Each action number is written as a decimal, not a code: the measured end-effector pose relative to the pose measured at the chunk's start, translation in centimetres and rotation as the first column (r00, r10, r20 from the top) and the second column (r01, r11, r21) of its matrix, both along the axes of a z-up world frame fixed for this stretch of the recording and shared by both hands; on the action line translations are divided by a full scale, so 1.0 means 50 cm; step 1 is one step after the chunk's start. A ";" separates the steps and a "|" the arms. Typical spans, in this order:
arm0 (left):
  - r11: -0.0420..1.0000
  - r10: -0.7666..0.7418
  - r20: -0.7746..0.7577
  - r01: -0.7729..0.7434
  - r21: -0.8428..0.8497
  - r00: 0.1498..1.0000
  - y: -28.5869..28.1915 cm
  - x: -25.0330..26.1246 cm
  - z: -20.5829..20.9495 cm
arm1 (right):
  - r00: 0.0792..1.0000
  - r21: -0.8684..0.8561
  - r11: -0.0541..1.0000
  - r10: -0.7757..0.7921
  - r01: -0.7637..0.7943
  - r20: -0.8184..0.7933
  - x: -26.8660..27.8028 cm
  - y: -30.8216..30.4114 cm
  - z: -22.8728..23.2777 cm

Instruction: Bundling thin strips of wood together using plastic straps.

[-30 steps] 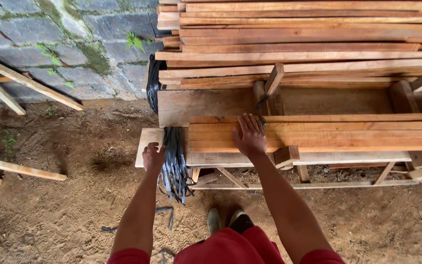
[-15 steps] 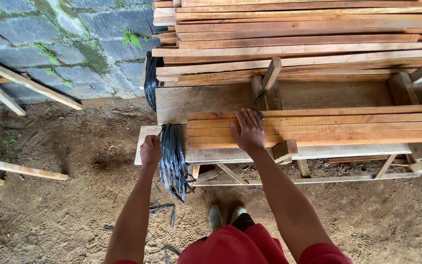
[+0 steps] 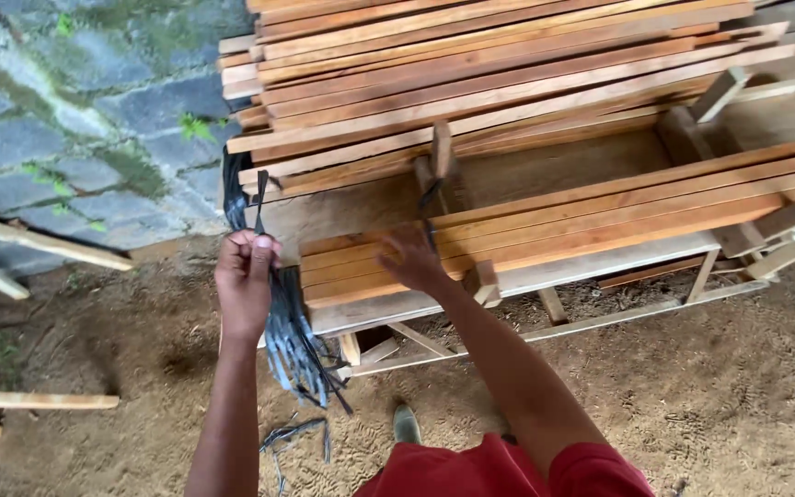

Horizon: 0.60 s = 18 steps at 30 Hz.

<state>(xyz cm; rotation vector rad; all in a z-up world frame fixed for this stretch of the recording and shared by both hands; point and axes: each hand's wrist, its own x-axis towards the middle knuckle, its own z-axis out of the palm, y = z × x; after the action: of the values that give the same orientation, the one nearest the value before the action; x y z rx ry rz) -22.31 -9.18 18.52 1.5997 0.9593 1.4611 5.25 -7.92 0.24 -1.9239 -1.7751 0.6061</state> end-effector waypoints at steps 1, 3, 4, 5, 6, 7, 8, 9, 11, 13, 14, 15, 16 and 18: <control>1.000 -0.008 0.003 0.008 0.003 1.000 -0.001 0.034 -0.001 | 1.000 0.003 1.000 -0.008 0.008 0.003 -0.004 -0.040 0.077; 0.990 -0.130 0.101 0.135 -0.044 0.986 -0.006 0.112 -0.009 | 0.502 0.284 0.955 0.285 -0.080 -0.817 -0.004 -0.124 0.226; 0.988 -0.139 0.107 0.145 -0.049 0.984 0.002 0.151 -0.040 | 0.510 0.278 0.958 0.275 -0.072 -0.815 0.020 -0.118 0.219; 0.990 -0.117 0.110 0.124 -0.066 0.987 0.007 0.193 -0.069 | 0.431 0.264 0.942 0.330 -0.207 -0.840 0.047 -0.113 0.214; 0.991 -0.094 0.111 0.104 -0.084 0.989 0.012 0.236 -0.098 | 0.344 0.252 0.907 0.369 -0.338 -0.863 0.076 -0.109 0.209; 0.990 -0.098 0.116 0.109 -0.090 0.988 -0.006 0.293 -0.090 | 0.350 0.246 0.910 0.362 -0.334 -0.864 0.108 -0.133 0.237; 0.988 -0.087 0.128 0.102 -0.115 0.988 -0.024 0.349 -0.082 | 0.395 0.193 0.919 0.328 -0.343 -0.858 0.141 -0.157 0.264; 0.987 -0.070 0.143 0.089 -0.134 0.987 -0.042 0.403 -0.072 | 0.440 0.144 0.923 0.302 -0.356 -0.846 0.170 -0.178 0.293; 0.988 -0.073 0.184 0.096 -0.123 0.980 -0.065 0.477 -0.078 | 0.506 0.135 0.955 0.257 -0.265 -0.824 0.247 -0.240 0.354; 0.988 -0.073 0.224 0.100 -0.114 0.972 -0.086 0.541 -0.078 | 0.563 0.130 0.976 0.207 -0.174 -0.800 0.331 -0.269 0.361; 0.990 -0.057 0.218 0.083 -0.111 0.974 -0.097 0.566 -0.074 | 0.610 0.167 0.976 0.219 -0.143 -0.761 0.376 -0.270 0.339; 0.991 -0.043 0.212 0.068 -0.112 0.976 -0.109 0.596 -0.071 | 0.656 0.201 0.973 0.224 -0.111 -0.721 0.426 -0.272 0.318; 0.991 -0.040 0.218 0.067 -0.117 0.975 -0.115 0.626 -0.080 | 0.660 0.195 0.974 0.221 -0.114 -0.718 0.471 -0.285 0.318; 0.991 -0.031 0.265 0.064 -0.116 0.964 -0.128 0.684 -0.096 | 0.723 0.254 0.961 0.251 -0.107 -0.644 0.559 -0.317 0.322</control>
<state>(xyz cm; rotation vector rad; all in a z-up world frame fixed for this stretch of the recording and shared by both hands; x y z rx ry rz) 11.87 -15.58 13.72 1.2928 0.8349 1.5047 33.20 -23.78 16.35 -1.1666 -1.4650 0.9992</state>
